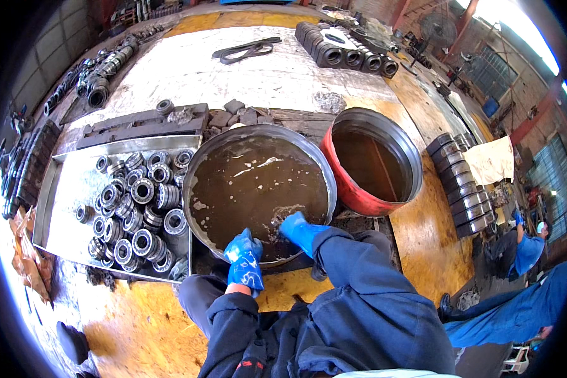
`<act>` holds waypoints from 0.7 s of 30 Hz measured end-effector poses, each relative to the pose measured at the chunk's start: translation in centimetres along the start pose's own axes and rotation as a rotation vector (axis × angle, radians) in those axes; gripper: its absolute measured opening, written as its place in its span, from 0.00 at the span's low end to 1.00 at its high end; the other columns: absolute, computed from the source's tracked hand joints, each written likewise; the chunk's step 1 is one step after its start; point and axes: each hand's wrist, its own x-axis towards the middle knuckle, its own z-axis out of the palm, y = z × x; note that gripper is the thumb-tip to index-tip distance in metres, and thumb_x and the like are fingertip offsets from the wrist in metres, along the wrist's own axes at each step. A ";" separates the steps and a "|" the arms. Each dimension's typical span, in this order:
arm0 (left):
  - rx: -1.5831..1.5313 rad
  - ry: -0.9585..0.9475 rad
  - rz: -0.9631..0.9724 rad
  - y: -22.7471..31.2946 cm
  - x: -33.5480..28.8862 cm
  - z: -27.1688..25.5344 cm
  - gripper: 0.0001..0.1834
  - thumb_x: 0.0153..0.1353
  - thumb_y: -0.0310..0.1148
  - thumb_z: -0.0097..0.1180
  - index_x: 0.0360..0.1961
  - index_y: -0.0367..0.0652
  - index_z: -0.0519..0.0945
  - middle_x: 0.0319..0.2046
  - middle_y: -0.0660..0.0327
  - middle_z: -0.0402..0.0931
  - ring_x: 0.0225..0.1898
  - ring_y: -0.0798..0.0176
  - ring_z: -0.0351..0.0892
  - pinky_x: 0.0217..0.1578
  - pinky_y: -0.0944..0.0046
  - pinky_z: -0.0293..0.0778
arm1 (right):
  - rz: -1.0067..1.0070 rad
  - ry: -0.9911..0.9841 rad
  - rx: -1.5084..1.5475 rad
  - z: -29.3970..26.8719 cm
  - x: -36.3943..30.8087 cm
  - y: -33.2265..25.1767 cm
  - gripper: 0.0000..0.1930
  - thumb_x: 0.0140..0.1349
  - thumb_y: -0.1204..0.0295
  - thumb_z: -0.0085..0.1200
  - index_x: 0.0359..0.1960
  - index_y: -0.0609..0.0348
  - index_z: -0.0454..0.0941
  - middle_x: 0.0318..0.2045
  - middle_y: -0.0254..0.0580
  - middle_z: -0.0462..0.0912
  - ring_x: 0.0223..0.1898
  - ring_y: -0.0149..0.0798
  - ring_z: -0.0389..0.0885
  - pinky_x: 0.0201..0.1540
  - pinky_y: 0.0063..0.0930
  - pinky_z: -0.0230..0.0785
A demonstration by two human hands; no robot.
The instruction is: The person cleans large roller bearings by submerging and scrubbing them in a container of dark liquid, using a brush to clean the internal rolling elements.
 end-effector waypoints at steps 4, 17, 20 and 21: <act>-0.003 0.023 0.017 -0.2 -0.2 -0.5 0.21 0.61 0.47 0.52 0.51 0.51 0.79 0.49 0.50 0.82 0.51 0.45 0.82 0.49 0.45 0.77 | 0.159 0.169 0.679 5.6 0.8 2.9 0.15 0.60 0.61 0.57 0.39 0.57 0.88 0.35 0.52 0.88 0.40 0.51 0.87 0.41 0.42 0.77; 0.006 0.090 -0.038 -2.1 -0.5 -0.7 0.20 0.60 0.45 0.52 0.51 0.51 0.80 0.46 0.50 0.83 0.49 0.46 0.83 0.49 0.46 0.77 | 0.025 0.193 0.411 1.9 2.4 -0.8 0.14 0.66 0.60 0.54 0.45 0.50 0.87 0.46 0.40 0.87 0.50 0.45 0.85 0.47 0.46 0.76; -0.032 0.058 -0.059 -2.6 -0.6 -1.1 0.19 0.60 0.45 0.52 0.50 0.51 0.80 0.46 0.50 0.83 0.49 0.46 0.83 0.49 0.45 0.77 | -0.122 0.263 0.646 2.5 -0.3 1.0 0.20 0.67 0.53 0.52 0.48 0.52 0.86 0.45 0.48 0.87 0.49 0.49 0.85 0.47 0.50 0.74; -0.031 0.059 -0.055 -2.4 -0.8 -1.4 0.19 0.60 0.44 0.52 0.50 0.51 0.80 0.46 0.50 0.83 0.49 0.46 0.83 0.49 0.45 0.77 | 0.008 0.213 0.575 2.7 0.8 0.9 0.18 0.67 0.55 0.52 0.45 0.52 0.86 0.43 0.47 0.87 0.48 0.49 0.85 0.46 0.50 0.74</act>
